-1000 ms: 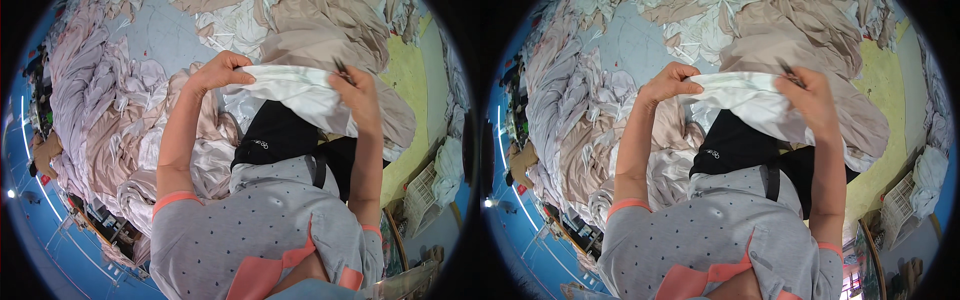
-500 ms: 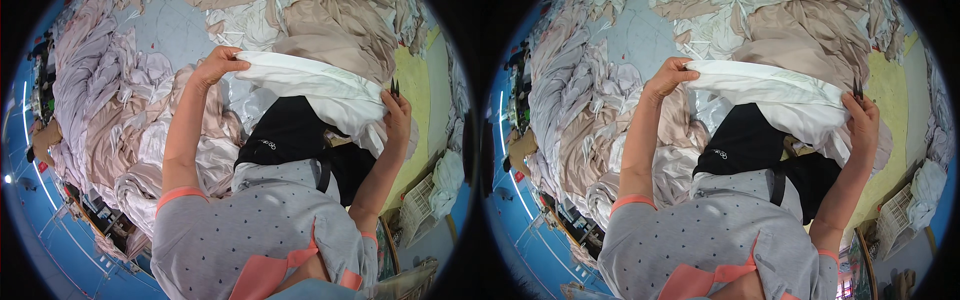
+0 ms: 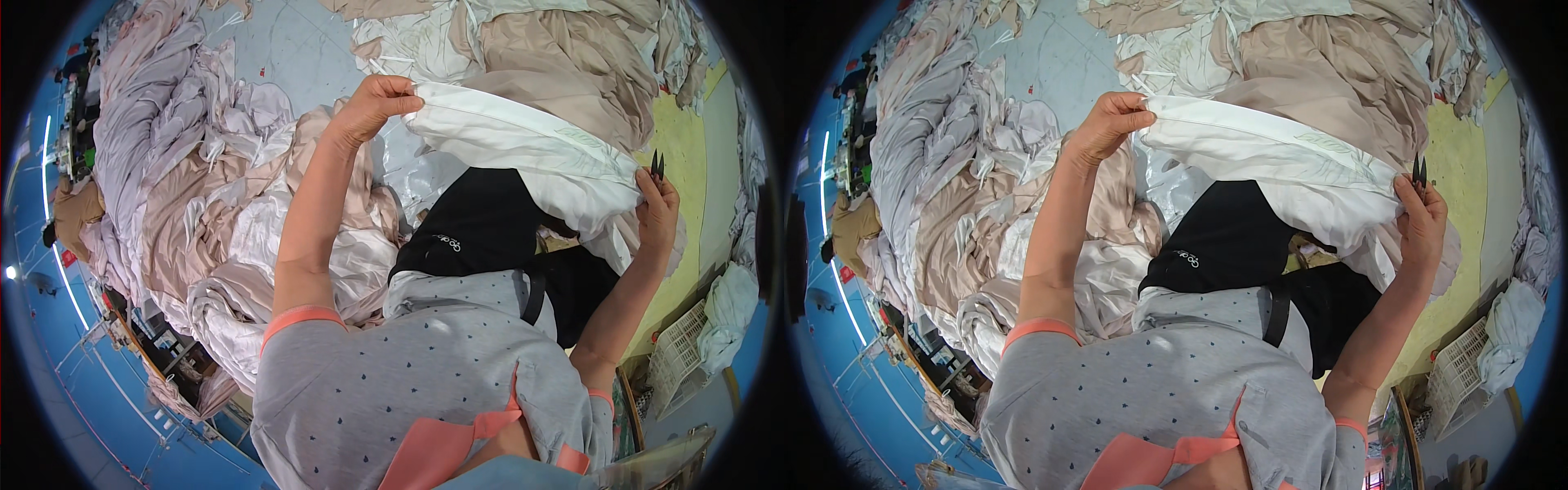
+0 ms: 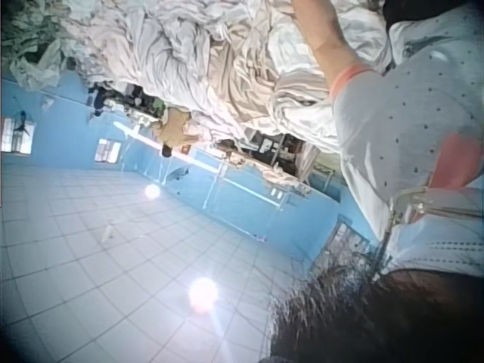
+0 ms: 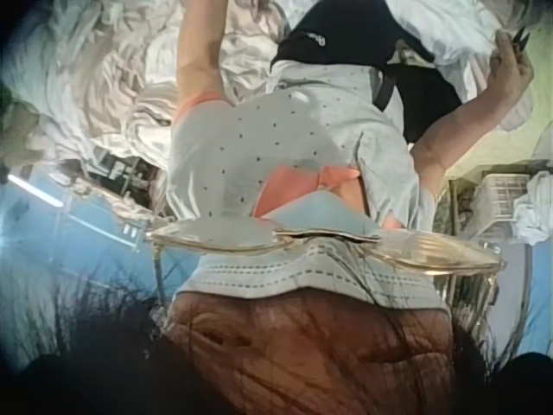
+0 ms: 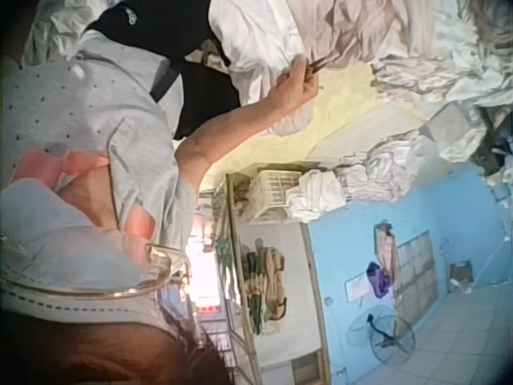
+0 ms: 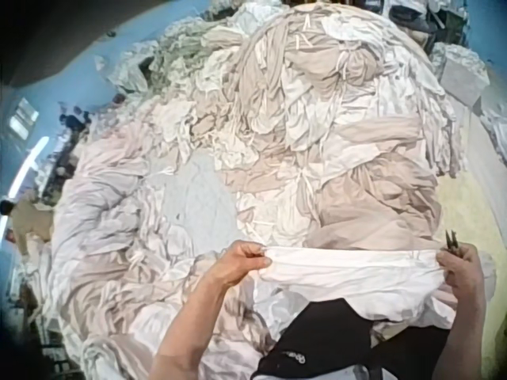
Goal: Removing labels or loose threads from fabric pieces using a small tool and then folding them for storage.
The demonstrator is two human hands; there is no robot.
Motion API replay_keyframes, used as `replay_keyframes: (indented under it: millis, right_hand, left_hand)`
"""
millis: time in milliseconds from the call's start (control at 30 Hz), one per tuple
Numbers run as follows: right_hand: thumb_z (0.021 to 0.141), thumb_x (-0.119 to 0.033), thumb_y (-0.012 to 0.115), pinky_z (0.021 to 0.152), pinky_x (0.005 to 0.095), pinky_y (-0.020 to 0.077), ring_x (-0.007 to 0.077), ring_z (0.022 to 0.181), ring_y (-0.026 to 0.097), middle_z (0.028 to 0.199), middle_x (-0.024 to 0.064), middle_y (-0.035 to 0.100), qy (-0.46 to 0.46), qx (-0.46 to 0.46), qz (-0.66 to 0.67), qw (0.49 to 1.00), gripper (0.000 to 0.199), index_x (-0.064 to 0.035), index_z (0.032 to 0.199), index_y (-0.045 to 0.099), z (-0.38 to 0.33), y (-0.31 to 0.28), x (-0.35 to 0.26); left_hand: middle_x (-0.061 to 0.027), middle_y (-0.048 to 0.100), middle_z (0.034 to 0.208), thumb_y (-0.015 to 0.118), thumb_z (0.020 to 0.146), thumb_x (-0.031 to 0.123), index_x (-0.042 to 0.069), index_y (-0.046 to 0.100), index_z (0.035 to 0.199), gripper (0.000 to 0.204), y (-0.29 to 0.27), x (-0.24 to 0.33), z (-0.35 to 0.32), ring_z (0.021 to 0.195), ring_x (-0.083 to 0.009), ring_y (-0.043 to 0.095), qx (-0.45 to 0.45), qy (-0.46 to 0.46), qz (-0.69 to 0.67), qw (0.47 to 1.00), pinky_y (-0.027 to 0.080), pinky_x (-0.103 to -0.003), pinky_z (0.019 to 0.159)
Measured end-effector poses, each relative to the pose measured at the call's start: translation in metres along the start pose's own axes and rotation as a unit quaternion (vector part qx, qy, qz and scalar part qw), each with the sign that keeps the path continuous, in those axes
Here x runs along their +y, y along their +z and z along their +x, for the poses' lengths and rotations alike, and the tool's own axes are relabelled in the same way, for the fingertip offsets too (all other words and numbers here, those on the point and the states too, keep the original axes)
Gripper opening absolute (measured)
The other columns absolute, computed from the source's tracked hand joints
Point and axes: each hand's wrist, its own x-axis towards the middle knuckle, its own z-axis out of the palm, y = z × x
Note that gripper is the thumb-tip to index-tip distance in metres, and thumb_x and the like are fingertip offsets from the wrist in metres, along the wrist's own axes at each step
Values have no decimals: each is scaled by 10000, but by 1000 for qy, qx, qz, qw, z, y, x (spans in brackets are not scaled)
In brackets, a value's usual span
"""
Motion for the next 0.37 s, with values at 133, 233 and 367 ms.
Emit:
replay_keyframes:
  millis: [133, 233, 367]
  right_hand:
    - [849, -101, 681, 432, 155, 271, -24, 515, 388, 726, -68, 569, -14, 15, -42, 999, 101, -38, 924, 657, 2, -6, 6]
    - [854, -95, 675, 586, 171, 404, 17, 679, 506, 828, -28, 604, -244, 147, -252, 925, 155, -21, 990, 660, -2, 24, 9]
    - [854, -99, 678, 709, 179, 440, 64, 796, 554, 1010, 25, 650, -310, 80, -240, 917, 258, -59, 1108, 654, -51, 96, -17]
  left_hand:
    - [51, 595, 722, 701, 807, 67, 43, 660, 796, 49, 8, 4, 0, 671, -35, 495, 1, 15, -9, 1000, 396, -195, 649]
    - [63, 579, 711, 704, 810, 82, 53, 645, 771, 76, 30, 10, -5, 659, -29, 471, 28, 21, -5, 999, 377, -192, 630]
    - [75, 561, 689, 699, 830, 131, 63, 645, 750, 118, 61, 25, -17, 643, -33, 447, 50, 23, -34, 998, 357, -196, 628]
